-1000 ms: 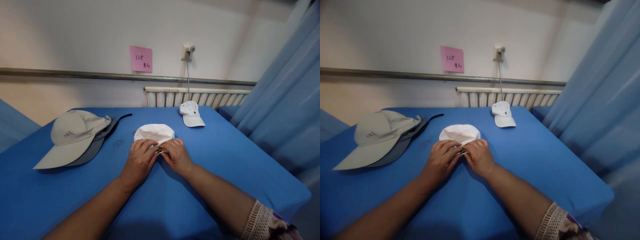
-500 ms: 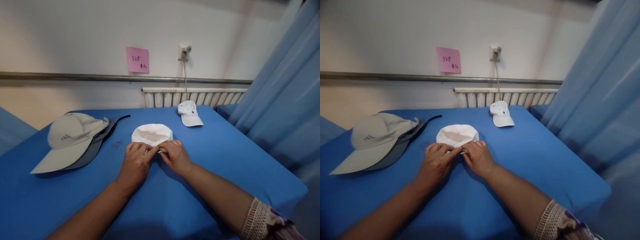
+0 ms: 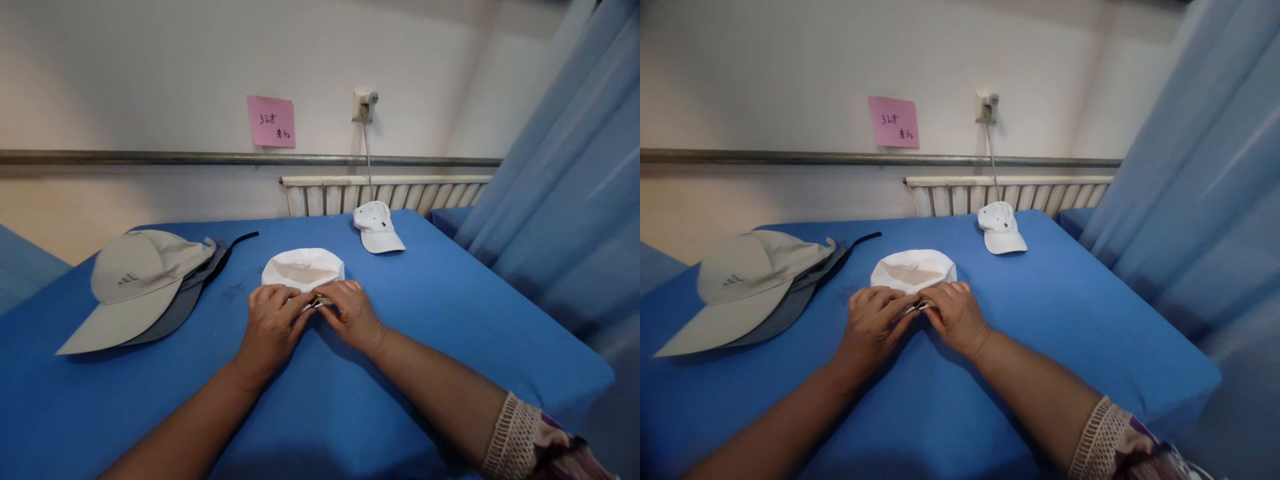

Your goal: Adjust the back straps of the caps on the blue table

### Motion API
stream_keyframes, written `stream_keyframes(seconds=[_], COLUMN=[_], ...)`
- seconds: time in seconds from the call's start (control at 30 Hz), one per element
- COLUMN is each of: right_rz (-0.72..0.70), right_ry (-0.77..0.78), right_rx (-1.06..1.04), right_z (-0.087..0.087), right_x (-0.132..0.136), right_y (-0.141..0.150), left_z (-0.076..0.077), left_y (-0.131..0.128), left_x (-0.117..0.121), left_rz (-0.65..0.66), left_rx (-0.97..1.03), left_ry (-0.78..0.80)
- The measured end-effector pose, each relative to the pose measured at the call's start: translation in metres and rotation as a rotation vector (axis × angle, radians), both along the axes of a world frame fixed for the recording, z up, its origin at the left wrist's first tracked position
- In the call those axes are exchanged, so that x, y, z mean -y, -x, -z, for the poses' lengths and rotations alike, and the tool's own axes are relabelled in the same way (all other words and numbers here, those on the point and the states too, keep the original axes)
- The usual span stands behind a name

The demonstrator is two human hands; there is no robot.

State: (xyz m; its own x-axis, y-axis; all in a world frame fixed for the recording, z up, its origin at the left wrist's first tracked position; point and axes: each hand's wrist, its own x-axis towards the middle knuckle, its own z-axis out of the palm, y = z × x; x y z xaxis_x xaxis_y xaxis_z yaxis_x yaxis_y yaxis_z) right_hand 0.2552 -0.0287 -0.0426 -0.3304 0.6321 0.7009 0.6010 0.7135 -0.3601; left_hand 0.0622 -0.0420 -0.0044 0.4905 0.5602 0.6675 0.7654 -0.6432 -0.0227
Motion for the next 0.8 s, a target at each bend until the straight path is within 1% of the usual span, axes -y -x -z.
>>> stream_keyframes(seconds=[0.1,0.3,0.5,0.67,0.8], right_rz=[-0.009,0.021,0.054,0.033,0.029], right_ry=[-0.012,-0.068,-0.089,-0.127,-0.102], right_rx=[0.009,0.026,0.052,0.046,0.051], right_z=[-0.0013,-0.0038,-0.0062,-0.0064,-0.0061], right_x=[0.0012,0.0044,0.0074,0.007,0.006], right_y=[0.0002,0.0004,0.0011,-0.0002,-0.0018], left_z=[-0.0009,-0.0014,-0.0017,-0.0039,-0.0052], left_y=[0.0006,0.0006,0.0008,-0.0001,0.0006], left_x=[-0.0007,0.0005,0.0023,0.0033,0.0031], left_rz=[0.015,0.051,0.063,0.069,0.08], left_rx=[-0.005,0.01,0.013,0.011,-0.005], left_ry=[-0.029,-0.062,-0.057,-0.06,-0.077])
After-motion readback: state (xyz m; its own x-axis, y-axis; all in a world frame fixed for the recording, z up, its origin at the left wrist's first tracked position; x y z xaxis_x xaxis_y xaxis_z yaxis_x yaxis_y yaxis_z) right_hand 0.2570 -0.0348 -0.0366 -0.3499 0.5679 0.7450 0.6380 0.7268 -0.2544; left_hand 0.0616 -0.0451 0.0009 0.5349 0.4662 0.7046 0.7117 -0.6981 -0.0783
